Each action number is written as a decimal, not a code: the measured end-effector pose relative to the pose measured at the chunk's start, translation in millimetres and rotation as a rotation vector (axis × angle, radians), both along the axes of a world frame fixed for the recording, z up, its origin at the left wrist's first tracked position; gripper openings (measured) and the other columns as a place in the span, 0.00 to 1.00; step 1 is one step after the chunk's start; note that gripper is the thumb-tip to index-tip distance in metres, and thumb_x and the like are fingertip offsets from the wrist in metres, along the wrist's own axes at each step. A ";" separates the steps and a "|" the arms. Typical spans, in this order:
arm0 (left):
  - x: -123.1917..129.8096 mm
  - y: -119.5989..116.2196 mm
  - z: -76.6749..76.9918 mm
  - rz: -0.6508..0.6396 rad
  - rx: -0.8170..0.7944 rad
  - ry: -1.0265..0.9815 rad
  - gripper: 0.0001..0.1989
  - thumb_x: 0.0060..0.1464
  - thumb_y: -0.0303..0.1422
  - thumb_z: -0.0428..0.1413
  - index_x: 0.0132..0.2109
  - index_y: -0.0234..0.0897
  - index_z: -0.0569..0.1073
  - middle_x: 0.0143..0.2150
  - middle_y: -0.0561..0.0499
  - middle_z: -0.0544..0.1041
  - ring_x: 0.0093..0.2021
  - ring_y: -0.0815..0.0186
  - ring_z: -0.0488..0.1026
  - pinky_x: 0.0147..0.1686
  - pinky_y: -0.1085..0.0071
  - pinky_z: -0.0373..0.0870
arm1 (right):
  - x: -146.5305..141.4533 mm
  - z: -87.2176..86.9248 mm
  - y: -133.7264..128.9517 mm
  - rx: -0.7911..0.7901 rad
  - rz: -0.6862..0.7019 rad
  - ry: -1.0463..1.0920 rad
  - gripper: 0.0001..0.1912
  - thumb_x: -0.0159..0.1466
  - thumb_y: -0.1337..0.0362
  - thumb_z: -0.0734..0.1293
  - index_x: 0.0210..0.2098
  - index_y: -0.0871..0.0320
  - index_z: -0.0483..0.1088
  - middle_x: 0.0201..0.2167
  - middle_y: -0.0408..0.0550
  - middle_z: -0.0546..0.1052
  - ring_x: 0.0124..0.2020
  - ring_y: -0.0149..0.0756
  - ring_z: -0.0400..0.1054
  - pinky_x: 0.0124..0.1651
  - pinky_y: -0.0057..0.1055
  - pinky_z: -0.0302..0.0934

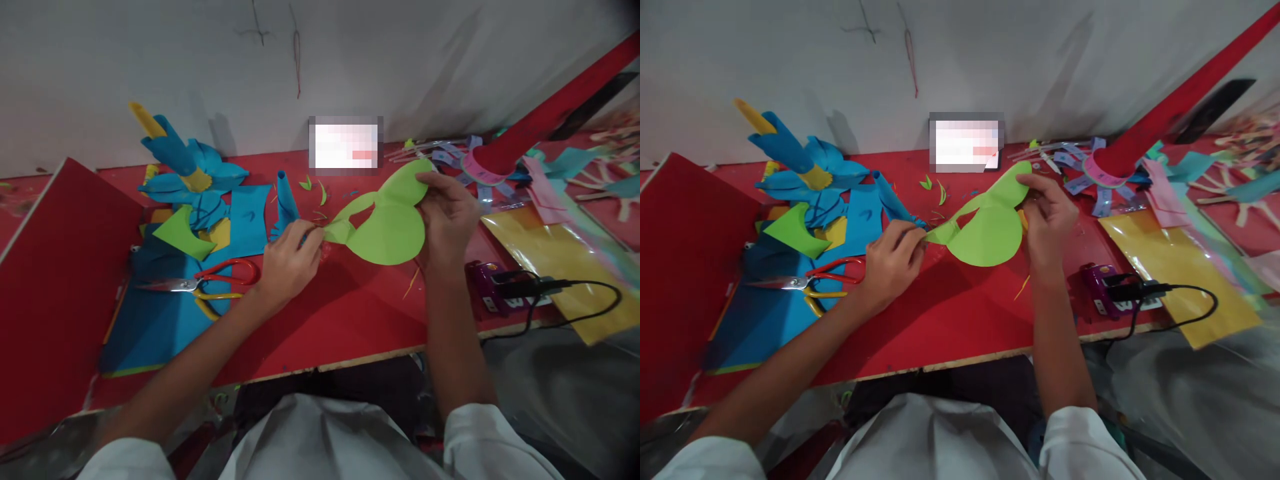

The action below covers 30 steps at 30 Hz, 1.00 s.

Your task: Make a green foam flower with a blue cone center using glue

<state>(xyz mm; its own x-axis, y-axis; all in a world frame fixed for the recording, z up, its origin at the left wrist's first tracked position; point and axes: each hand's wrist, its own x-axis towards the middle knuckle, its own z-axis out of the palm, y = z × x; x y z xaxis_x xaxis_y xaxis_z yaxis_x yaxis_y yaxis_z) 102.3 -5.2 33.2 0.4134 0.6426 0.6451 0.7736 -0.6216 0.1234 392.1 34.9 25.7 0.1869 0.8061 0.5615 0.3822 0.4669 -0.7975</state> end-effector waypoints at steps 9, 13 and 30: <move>-13.0 4.7 57.4 -0.046 0.069 -0.169 0.11 0.72 0.33 0.50 0.43 0.41 0.76 0.36 0.49 0.80 0.36 0.66 0.76 0.32 0.69 0.67 | -12.4 17.9 -8.0 0.154 -0.257 -0.127 0.02 0.65 0.59 0.75 0.38 0.48 0.80 0.38 0.50 0.76 0.39 0.43 0.70 0.39 0.41 0.69; -21.2 6.0 72.2 -0.001 0.045 -0.193 0.10 0.72 0.34 0.52 0.43 0.40 0.76 0.37 0.50 0.80 0.34 0.68 0.75 0.32 0.69 0.64 | -15.1 20.9 -7.6 0.193 -0.319 -0.162 0.07 0.64 0.54 0.75 0.36 0.50 0.78 0.38 0.47 0.74 0.45 0.46 0.71 0.46 0.46 0.71; -80.9 34.3 95.4 -0.110 -0.414 -0.614 0.09 0.62 0.34 0.62 0.34 0.38 0.73 0.23 0.57 0.64 0.23 0.73 0.56 0.23 0.69 0.50 | -56.2 58.9 18.2 0.091 0.066 0.047 0.15 0.68 0.51 0.73 0.32 0.52 0.70 0.24 0.37 0.66 0.21 0.29 0.60 0.24 0.30 0.54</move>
<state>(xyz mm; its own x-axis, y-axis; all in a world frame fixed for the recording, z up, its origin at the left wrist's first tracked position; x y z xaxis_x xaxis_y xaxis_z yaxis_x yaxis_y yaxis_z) 21.5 29.0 128.6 0.1331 0.8584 0.4954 0.4263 -0.5008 0.7533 335.9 53.1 84.6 0.1626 0.7634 0.6251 0.3113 0.5615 -0.7667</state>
